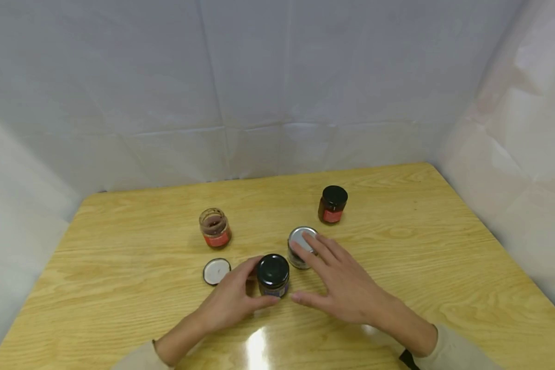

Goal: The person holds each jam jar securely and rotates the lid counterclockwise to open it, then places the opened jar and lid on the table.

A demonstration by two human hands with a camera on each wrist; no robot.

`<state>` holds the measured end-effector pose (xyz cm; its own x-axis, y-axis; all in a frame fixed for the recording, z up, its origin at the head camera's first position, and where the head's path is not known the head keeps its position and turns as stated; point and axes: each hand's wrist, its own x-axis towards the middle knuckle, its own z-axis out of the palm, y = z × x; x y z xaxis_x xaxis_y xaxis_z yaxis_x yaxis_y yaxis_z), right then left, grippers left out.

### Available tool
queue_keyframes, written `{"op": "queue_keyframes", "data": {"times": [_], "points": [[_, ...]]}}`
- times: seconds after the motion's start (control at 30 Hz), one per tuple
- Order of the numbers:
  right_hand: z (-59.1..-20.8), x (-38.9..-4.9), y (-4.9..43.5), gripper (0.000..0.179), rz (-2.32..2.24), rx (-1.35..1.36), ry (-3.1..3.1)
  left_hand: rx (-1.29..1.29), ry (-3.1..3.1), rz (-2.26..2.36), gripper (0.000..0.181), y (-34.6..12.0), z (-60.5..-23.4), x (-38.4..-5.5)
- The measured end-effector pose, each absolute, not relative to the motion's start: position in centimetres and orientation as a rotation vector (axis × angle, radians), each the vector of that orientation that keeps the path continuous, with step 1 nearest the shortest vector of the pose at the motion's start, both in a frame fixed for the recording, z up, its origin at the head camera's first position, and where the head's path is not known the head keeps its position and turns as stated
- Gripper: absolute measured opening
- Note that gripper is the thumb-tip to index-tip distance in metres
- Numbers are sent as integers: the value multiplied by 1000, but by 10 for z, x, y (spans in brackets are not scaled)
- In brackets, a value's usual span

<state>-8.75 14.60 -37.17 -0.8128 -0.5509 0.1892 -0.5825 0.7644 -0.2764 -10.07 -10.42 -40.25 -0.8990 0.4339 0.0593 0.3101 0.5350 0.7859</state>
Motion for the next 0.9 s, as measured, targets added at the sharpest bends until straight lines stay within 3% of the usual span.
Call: {"op": "queue_keyframes", "data": {"times": [0.9], "points": [[-372,-81,145,77,616,867,-2956,539,2462,1373,70,-98,-407,-108]]}}
